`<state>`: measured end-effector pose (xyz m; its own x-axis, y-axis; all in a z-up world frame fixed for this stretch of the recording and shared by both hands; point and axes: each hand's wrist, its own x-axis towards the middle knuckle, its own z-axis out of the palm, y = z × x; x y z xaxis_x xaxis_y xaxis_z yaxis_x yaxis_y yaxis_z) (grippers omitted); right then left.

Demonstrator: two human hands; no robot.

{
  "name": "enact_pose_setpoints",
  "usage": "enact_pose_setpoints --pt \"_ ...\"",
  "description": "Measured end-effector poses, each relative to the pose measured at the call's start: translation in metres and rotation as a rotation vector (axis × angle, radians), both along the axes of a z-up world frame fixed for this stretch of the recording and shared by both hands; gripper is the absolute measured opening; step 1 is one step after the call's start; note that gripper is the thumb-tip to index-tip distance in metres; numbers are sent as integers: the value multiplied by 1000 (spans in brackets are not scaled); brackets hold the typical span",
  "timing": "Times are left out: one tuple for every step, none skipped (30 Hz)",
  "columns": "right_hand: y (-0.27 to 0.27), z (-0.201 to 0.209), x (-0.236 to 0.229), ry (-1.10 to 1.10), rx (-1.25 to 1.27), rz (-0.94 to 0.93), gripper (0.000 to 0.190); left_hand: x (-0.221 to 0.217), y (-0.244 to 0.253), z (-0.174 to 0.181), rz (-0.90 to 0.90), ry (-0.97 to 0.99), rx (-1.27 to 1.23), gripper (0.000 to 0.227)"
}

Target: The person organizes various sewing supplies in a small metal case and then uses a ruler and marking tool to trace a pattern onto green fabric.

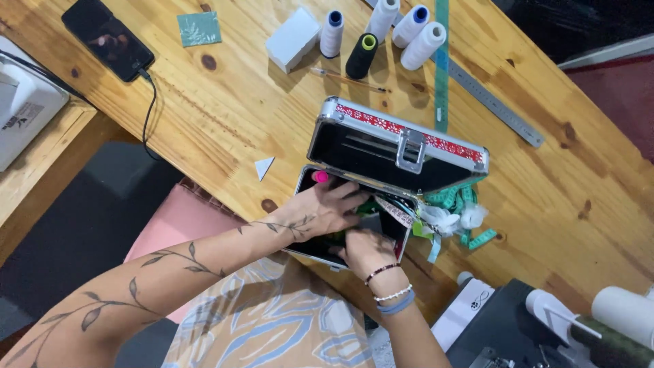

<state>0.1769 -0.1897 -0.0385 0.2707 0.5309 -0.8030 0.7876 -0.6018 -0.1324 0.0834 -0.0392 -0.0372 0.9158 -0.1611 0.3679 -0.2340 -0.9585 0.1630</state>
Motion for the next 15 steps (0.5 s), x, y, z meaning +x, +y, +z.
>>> enact_pose_setpoints --pt "4 -8 1 15 -40 44 32 2 2 3 -15 -19 -28 10" --pt "-2 -30 4 16 -40 50 32 2 4 0 -9 -18 -27 10" --pt "-9 -53 7 -1 -44 46 29 1 7 -3 -15 -45 -6 6" --pt "-18 -75 9 -16 -50 40 29 0 8 -6 -22 -70 12 3" --pt "-14 -53 11 -13 -53 44 29 -3 9 -8 -18 -67 9 3" --pt "-9 -32 14 -36 4 63 40 -6 11 -10 -26 -96 -25 10" --pt "-4 -11 16 -59 62 82 54 -9 12 -12 -33 -126 -59 18" --pt "-3 -4 23 -55 61 86 54 -12 16 -2 -28 -123 -60 18" --pt "-2 3 30 -120 186 68 36 -15 20 7 -19 -147 -37 18" --pt "-3 10 36 -185 306 46 25 -18 22 16 -12 -170 -20 18" --pt "-13 4 36 -180 300 47 25 -20 20 12 -10 -166 -26 18" --pt "-19 -2 38 -137 317 -1 23 -21 20 8 15 -176 -67 22" --pt "-25 -8 40 -94 334 -50 21 -21 21 5 40 -187 -109 26" --pt "-20 -1 36 -94 334 -49 21 -23 21 7 42 -187 -109 26" --pt "-16 7 31 -38 263 -36 21 -24 21 10 76 -214 -123 28"
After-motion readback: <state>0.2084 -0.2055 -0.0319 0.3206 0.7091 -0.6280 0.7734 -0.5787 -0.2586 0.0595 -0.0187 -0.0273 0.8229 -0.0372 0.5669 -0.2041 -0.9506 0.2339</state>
